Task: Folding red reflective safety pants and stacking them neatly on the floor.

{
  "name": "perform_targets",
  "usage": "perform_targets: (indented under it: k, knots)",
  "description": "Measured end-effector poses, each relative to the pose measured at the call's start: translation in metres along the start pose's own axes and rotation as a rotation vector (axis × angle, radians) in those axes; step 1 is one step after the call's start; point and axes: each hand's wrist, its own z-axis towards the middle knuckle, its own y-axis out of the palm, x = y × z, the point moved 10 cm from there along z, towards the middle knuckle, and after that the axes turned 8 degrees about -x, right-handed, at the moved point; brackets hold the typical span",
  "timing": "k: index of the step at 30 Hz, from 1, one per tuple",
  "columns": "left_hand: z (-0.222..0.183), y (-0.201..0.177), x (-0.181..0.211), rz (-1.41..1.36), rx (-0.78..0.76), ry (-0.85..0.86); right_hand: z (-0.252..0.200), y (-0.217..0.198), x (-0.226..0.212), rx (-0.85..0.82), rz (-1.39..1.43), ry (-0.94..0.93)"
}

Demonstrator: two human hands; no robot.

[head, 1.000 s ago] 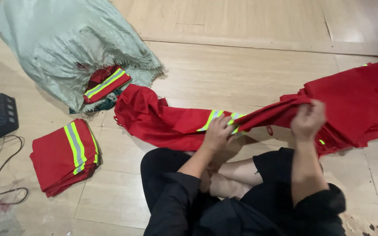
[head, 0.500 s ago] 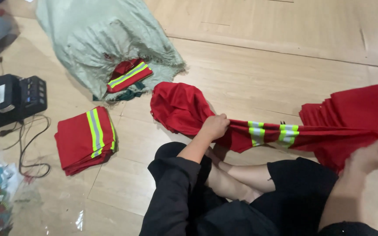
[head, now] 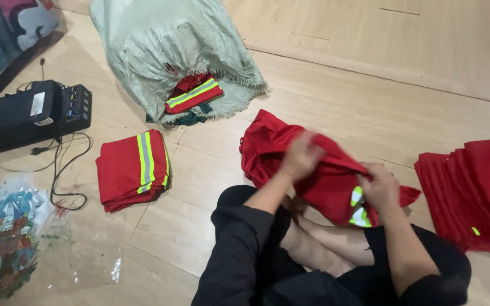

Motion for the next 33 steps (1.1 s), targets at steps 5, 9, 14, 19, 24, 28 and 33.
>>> perform_targets:
  k: [5,9,14,19,24,28,33]
  knots:
    - [-0.081,-0.089,-0.283,0.068,0.019,-0.881,0.011,-0.058,0.019,0.029,0.104,-0.059]
    - [-0.129,-0.148,-0.395,0.316,-0.054,-1.055,0.010,-0.059,0.062,-0.066,0.042,0.068]
    - [-0.149,-0.129,-0.372,-0.082,0.078,-1.259,-0.007,-0.038,0.122,-0.037,0.087,0.252]
    - [-0.122,-0.057,-0.418,0.095,-0.167,-1.125,-0.007,-0.041,0.110,-0.085,0.167,0.427]
    - [-0.121,0.022,-0.370,-0.755,-0.159,-1.553,-0.007,-0.025,0.135,-0.129,0.016,0.371]
    - [-0.112,0.063,-0.340,-0.688,-0.498,-1.380,-0.006,-0.025,0.134,-0.125,-0.015,0.338]
    - [-0.078,0.057,-0.304,-0.959,-0.327,-1.113,-0.002,-0.032,0.114,-0.072,0.027,0.233]
